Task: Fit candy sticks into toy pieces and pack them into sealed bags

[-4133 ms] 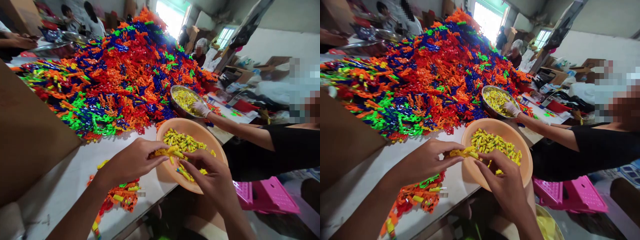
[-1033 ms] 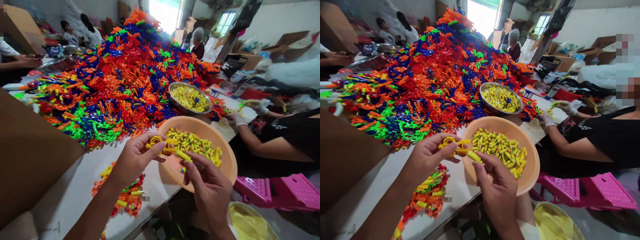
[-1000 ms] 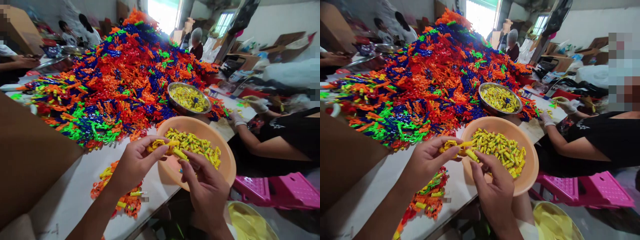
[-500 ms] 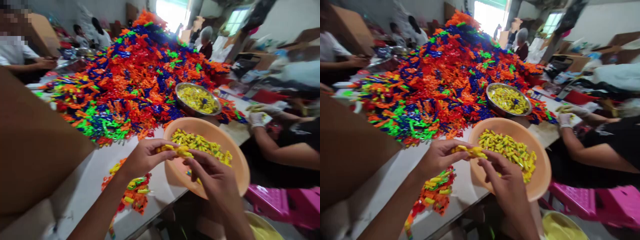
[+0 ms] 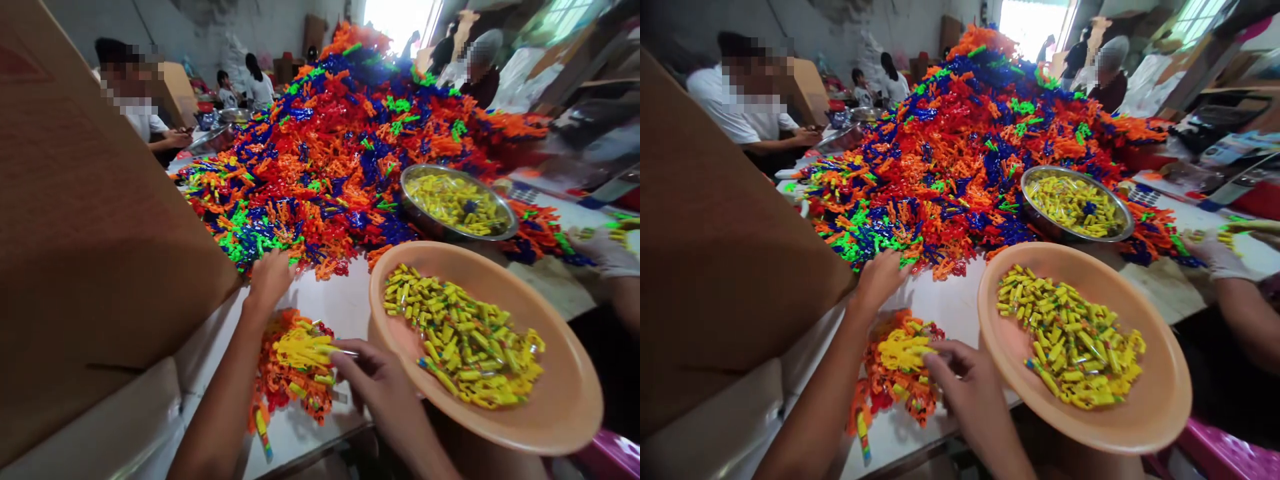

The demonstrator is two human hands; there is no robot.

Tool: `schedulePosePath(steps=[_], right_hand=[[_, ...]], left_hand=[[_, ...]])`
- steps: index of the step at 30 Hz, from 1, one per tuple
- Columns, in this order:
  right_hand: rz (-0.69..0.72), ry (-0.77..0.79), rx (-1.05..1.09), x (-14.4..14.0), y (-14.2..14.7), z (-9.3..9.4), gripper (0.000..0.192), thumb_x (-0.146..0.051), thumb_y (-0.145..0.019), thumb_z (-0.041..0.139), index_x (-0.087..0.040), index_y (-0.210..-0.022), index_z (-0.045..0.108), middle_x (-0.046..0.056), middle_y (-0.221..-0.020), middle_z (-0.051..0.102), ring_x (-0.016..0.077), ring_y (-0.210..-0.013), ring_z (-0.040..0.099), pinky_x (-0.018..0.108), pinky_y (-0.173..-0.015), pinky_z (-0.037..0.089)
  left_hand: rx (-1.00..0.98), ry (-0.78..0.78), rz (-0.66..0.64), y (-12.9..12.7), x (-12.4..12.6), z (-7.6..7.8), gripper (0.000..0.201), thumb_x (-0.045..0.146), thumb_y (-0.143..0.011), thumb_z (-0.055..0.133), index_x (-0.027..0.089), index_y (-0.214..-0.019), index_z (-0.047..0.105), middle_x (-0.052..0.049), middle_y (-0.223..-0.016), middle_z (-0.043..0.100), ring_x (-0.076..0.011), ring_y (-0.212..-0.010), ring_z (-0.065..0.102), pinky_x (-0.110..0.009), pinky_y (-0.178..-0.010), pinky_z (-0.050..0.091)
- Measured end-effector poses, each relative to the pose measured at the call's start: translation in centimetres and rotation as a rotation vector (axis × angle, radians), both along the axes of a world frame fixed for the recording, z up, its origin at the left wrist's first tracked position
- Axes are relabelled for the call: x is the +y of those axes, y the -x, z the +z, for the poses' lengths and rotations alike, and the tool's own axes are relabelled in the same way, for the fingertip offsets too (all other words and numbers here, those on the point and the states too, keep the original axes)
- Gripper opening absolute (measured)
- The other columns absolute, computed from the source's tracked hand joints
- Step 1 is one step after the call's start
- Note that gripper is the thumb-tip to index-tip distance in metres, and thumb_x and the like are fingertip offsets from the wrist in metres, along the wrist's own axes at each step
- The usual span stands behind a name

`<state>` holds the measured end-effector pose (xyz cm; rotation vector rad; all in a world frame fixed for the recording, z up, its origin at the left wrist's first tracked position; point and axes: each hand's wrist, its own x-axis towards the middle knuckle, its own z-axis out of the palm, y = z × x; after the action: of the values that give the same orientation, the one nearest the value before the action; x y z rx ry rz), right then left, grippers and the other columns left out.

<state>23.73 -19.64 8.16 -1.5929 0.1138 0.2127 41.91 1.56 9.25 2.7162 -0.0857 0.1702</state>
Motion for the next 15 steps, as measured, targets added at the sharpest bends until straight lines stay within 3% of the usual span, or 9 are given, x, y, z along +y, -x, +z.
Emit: schedulePosePath(steps=[3, 6, 8, 11, 12, 14, 15], right_hand=[[0.091, 0.126, -0.086, 2.8, -0.5, -1.6, 0.038, -0.053, -0.100, 0.077, -0.019, -0.109, 0.091, 0.003, -0.077, 0.077, 0.0176, -0.067, 0.066, 0.027, -0.063, 0.049], [0.143, 0.374, -0.137, 2.1, -0.3, -0.6, 0.044, -0.042, -0.101, 0.077, -0.021, -0.139, 0.084, -0.002, -0.069, 0.071, 0.0167, -0.061, 0.062, 0.026, -0.059, 0.039], [0.137, 0.511, -0.181, -0.3, 0.0, 1.3, 0.043, -0.043, -0.105, 0.074, -0.023, -0.143, 0.082, -0.002, -0.067, 0.070, 0.0165, -0.058, 0.062, 0.025, -0.057, 0.037], [0.097, 0.739, -0.248, -6.0, -0.6, 4.3, 0.033, -0.043, -0.115, 0.062, -0.022, -0.125, 0.086, 0.001, -0.075, 0.077, 0.0169, -0.063, 0.068, 0.025, -0.061, 0.043], [0.096, 0.872, -0.254, -8.1, -1.3, 5.0, 0.032, -0.039, -0.118, 0.057, -0.022, -0.124, 0.084, 0.004, -0.087, 0.081, 0.0180, -0.072, 0.073, 0.025, -0.066, 0.046], [0.225, 1.253, -0.253, -11.8, -3.2, 5.4, 0.030, -0.028, -0.119, 0.053, -0.021, -0.125, 0.082, 0.008, -0.105, 0.084, 0.0209, -0.089, 0.078, 0.027, -0.073, 0.049], [0.266, 1.330, -0.247, -13.2, -4.2, 5.3, 0.025, -0.021, -0.115, 0.058, -0.018, -0.120, 0.082, 0.012, -0.112, 0.084, 0.0242, -0.097, 0.078, 0.030, -0.078, 0.050]], left_hand=[[0.062, -0.104, 0.057, -0.4, 0.9, -1.0, 0.014, 0.026, -0.095, 0.073, 0.018, -0.094, 0.083, -0.025, -0.113, 0.083, -0.0495, -0.124, 0.075, -0.055, -0.104, 0.058], [0.091, -0.133, 0.066, -0.9, 0.8, -2.0, 0.020, 0.026, -0.095, 0.067, 0.016, -0.097, 0.084, -0.028, -0.116, 0.082, -0.0508, -0.122, 0.076, -0.054, -0.098, 0.059], [0.104, -0.127, 0.073, -1.4, 0.8, -2.5, 0.024, 0.024, -0.095, 0.062, 0.014, -0.101, 0.084, -0.031, -0.122, 0.081, -0.0522, -0.119, 0.077, -0.054, -0.094, 0.058], [0.124, -0.090, 0.069, -2.1, 1.4, -2.9, 0.021, 0.023, -0.094, 0.062, 0.016, -0.095, 0.082, -0.029, -0.117, 0.083, -0.0517, -0.112, 0.078, -0.053, -0.089, 0.056], [0.127, -0.069, 0.061, -2.3, 1.7, -2.8, 0.019, 0.022, -0.093, 0.063, 0.018, -0.091, 0.081, -0.028, -0.114, 0.084, -0.0512, -0.111, 0.078, -0.052, -0.089, 0.056], [0.124, -0.012, 0.045, -2.6, 2.7, -2.4, 0.016, 0.022, -0.092, 0.065, 0.021, -0.084, 0.079, -0.024, -0.109, 0.085, -0.0497, -0.113, 0.078, -0.049, -0.090, 0.054], [0.118, 0.025, 0.039, -2.7, 3.1, -2.0, 0.016, 0.021, -0.092, 0.066, 0.022, -0.082, 0.079, -0.022, -0.107, 0.086, -0.0487, -0.114, 0.077, -0.048, -0.091, 0.053]])
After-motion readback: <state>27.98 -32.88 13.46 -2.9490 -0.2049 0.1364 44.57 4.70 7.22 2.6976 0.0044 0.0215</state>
